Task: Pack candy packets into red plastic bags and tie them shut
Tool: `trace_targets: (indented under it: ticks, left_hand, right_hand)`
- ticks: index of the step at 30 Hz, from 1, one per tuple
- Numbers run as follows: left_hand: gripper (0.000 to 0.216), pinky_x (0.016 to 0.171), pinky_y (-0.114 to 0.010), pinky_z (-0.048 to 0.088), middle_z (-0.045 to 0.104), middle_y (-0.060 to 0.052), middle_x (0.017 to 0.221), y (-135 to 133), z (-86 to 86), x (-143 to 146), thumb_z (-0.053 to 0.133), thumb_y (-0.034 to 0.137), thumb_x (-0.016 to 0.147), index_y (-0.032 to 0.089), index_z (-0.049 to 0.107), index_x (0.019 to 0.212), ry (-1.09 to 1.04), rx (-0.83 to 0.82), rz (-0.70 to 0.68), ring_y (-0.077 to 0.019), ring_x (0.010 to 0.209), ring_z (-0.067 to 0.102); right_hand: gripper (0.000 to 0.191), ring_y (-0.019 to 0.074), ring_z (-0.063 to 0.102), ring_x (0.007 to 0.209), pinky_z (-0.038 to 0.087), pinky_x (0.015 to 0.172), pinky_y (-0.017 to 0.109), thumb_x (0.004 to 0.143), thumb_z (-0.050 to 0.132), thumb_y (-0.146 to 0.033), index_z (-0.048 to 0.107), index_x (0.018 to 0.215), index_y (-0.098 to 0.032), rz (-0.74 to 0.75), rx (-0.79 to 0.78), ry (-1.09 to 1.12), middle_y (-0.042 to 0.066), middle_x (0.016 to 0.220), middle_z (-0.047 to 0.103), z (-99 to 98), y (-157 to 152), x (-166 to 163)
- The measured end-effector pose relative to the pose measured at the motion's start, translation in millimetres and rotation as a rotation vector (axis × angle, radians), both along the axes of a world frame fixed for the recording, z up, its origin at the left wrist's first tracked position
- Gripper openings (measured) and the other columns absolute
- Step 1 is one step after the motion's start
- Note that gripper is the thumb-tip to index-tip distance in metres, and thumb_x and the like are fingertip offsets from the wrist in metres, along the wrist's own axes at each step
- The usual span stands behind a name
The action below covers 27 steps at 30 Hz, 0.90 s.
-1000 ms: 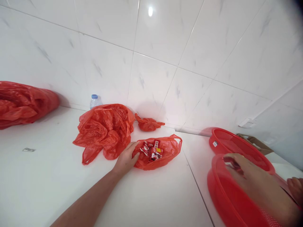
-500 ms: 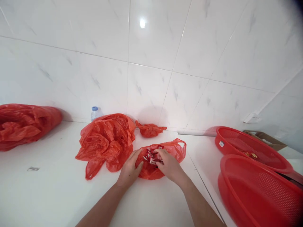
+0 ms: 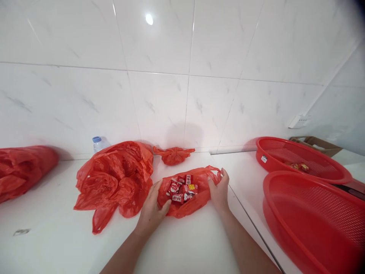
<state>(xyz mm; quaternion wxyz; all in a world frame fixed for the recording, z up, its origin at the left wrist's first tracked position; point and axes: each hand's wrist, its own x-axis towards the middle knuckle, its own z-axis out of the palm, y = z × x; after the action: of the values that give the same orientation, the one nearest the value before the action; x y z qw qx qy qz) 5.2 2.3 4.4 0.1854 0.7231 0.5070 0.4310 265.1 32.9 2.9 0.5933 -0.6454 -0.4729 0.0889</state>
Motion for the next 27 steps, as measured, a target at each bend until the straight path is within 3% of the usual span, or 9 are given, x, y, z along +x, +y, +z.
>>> trace_targets:
  ticks: [4, 8, 10, 12, 14, 16, 20, 23, 27]
  left_hand:
    - [0.072, 0.103, -0.049, 0.035, 0.041, -0.012, 0.137, -9.9, 2.7, 2.4, 0.059, 0.038, 0.078, 0.022, 0.025, 0.140, -0.113, -0.084, 0.107, -0.0282, 0.126, 0.041]
    - [0.072, 0.095, -0.048, 0.042, 0.048, -0.013, 0.130, -17.0, 6.6, 6.7, 0.060, 0.047, 0.076, 0.022, 0.031, 0.137, -0.283, -0.314, 0.293, -0.0287, 0.115, 0.052]
    - [0.064, 0.091, -0.045, 0.046, 0.054, -0.013, 0.125, -13.4, 10.7, 9.5, 0.061, 0.046, 0.076, 0.021, 0.040, 0.131, -0.389, -0.395, 0.276, -0.0274, 0.109, 0.057]
    - [0.054, 0.084, -0.041, 0.050, 0.061, -0.012, 0.114, -4.3, 19.6, 12.3, 0.062, 0.042, 0.076, 0.019, 0.049, 0.123, -0.516, -0.429, 0.173, -0.0249, 0.099, 0.062]
    - [0.047, 0.076, -0.037, 0.053, 0.065, -0.009, 0.104, 7.6, 35.3, 14.7, 0.063, 0.037, 0.075, 0.018, 0.053, 0.117, -0.616, -0.395, 0.119, -0.0222, 0.087, 0.065]
    - [0.043, 0.072, -0.034, 0.053, 0.066, -0.007, 0.101, 18.6, 56.8, 16.3, 0.064, 0.032, 0.074, 0.019, 0.056, 0.114, -0.671, -0.274, 0.151, -0.0187, 0.080, 0.065]
    - [0.037, 0.079, -0.030, 0.051, 0.066, -0.005, 0.098, 28.8, 94.7, 16.4, 0.065, 0.022, 0.071, 0.019, 0.057, 0.108, -0.742, -0.065, 0.152, -0.0152, 0.084, 0.063]
    - [0.039, 0.080, -0.028, 0.049, 0.064, -0.005, 0.103, 25.8, 102.3, 14.2, 0.065, 0.020, 0.071, 0.020, 0.055, 0.109, -0.730, -0.102, 0.091, -0.0152, 0.091, 0.061]
    - [0.044, 0.082, -0.026, 0.048, 0.057, -0.007, 0.118, 14.2, 96.4, 7.4, 0.067, 0.032, 0.074, 0.023, 0.052, 0.114, -0.792, -0.180, 0.025, -0.0164, 0.102, 0.058]
  right_hand:
    - [0.052, 0.0234, 0.056, 0.103, 0.046, 0.085, 0.036, 0.079, 0.053, -0.043, 0.041, 0.125, -0.021, 0.154, -0.155, 0.258, 0.010, 0.118, 0.056, 1.3, -0.8, 6.7]
    - [0.045, 0.0212, 0.058, 0.096, 0.046, 0.082, 0.033, 0.075, 0.059, -0.041, 0.051, 0.116, -0.023, 0.263, -0.134, 0.348, 0.004, 0.108, 0.062, 5.6, -1.7, 6.9]
    - [0.040, 0.0211, 0.059, 0.089, 0.046, 0.078, 0.032, 0.070, 0.064, -0.040, 0.058, 0.105, -0.022, 0.359, -0.113, 0.459, 0.002, 0.099, 0.065, 6.1, 1.0, 5.9]
    - [0.029, 0.0205, 0.060, 0.076, 0.047, 0.068, 0.031, 0.067, 0.067, -0.040, 0.063, 0.087, -0.019, 0.443, -0.098, 0.566, 0.001, 0.080, 0.067, 6.3, 5.2, 6.7]
    - [0.026, 0.0194, 0.059, 0.067, 0.047, 0.062, 0.030, 0.066, 0.068, -0.041, 0.062, 0.076, -0.018, 0.481, -0.071, 0.660, 0.000, 0.068, 0.064, 7.4, 9.2, 11.1]
    - [0.028, 0.0194, 0.061, 0.071, 0.048, 0.066, 0.031, 0.066, 0.067, -0.043, 0.062, 0.077, -0.019, 0.501, -0.013, 0.773, 0.001, 0.073, 0.066, 9.8, 11.6, 19.5]
    - [0.032, 0.0196, 0.063, 0.082, 0.050, 0.073, 0.032, 0.067, 0.066, -0.051, 0.064, 0.080, -0.022, 0.573, 0.049, 0.955, 0.002, 0.085, 0.069, 15.0, 8.5, 38.8]
    - [0.036, 0.0195, 0.064, 0.078, 0.050, 0.069, 0.032, 0.071, 0.061, -0.059, 0.064, 0.077, -0.023, 0.622, 0.036, 1.038, 0.001, 0.080, 0.069, 15.1, 3.6, 45.4]
    - [0.041, 0.0202, 0.064, 0.080, 0.051, 0.068, 0.032, 0.074, 0.055, -0.063, 0.066, 0.084, -0.024, 0.687, 0.014, 1.150, 0.002, 0.083, 0.069, 13.7, 1.9, 45.0]
